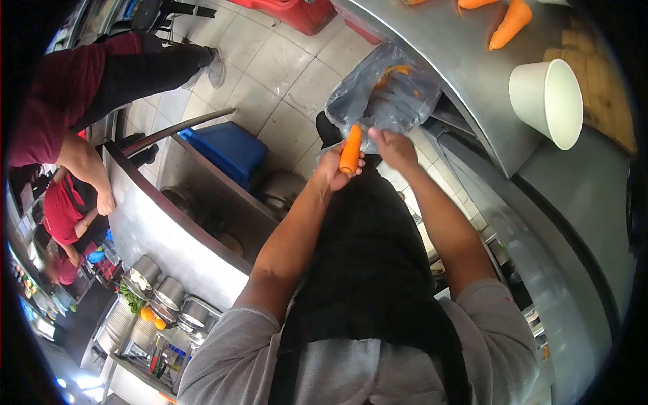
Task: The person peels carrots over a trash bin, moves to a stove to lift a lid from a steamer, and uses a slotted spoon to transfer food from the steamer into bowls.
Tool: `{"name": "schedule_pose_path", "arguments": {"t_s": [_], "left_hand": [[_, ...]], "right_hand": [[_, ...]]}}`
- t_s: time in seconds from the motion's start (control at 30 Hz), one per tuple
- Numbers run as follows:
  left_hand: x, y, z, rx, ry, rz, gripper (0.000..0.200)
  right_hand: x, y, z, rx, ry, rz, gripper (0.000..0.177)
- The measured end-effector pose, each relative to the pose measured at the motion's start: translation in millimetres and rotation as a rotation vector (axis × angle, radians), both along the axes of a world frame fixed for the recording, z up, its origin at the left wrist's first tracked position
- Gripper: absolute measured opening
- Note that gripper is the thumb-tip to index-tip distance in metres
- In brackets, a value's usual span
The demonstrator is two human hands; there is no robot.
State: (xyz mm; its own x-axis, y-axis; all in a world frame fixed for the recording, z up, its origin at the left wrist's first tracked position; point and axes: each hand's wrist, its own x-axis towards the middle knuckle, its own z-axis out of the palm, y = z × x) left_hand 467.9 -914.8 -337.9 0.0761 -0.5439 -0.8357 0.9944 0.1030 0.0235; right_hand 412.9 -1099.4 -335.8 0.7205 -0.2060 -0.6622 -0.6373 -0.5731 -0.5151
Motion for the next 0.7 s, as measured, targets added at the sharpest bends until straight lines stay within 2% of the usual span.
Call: {"name": "schedule_pose_path", "arguments": {"t_s": [0.07,0.17,0.2,0.23,0.27,0.33,0.4,0.43,0.47,0.57,0.67,0.7], "left_hand": [[1,-1,-1,0.019,0.008,0.029,0.040],[-2,-1,6,-0.071,-0.024,-0.042,0.041],[-5,0,10,-0.080,-0.070,-0.105,0.042],[-7,1,13,-0.088,-0.117,-0.168,0.043],[-10,1,14,-0.087,-0.118,-0.172,0.043],[-11,0,16,0.008,-0.194,-0.222,0.043],[-9,-1,19,0.047,-0.263,-0.249,0.042],[-8,-3,19,0.079,-0.333,-0.278,0.041],[-9,-4,18,0.074,-0.333,-0.276,0.041],[-11,-5,16,0.114,-0.389,-0.362,0.041],[-13,-2,19,0.149,-0.426,-0.386,0.046],[-11,-2,18,0.152,-0.489,-0.440,0.048]], "right_hand": [[-10,17,32,0.030,-0.014,0.136,0.069],[-16,15,12,-0.068,0.001,0.076,0.069],[-8,6,13,-0.041,0.036,-0.028,0.070],[-6,-4,-8,-0.070,0.064,-0.032,0.071],[-7,-12,-27,-0.100,0.090,-0.034,0.071],[-4,-13,-17,-0.120,0.058,-0.046,0.070],[-6,-2,11,-0.008,0.072,0.064,0.070],[-6,5,26,-0.059,0.054,0.198,0.070],[-6,0,20,-0.064,0.055,0.199,0.070],[-12,-20,-22,-0.164,0.108,-0.001,0.070],[-9,-9,8,-0.115,0.076,0.057,0.071],[-6,-4,23,-0.094,0.096,0.150,0.073]]}}
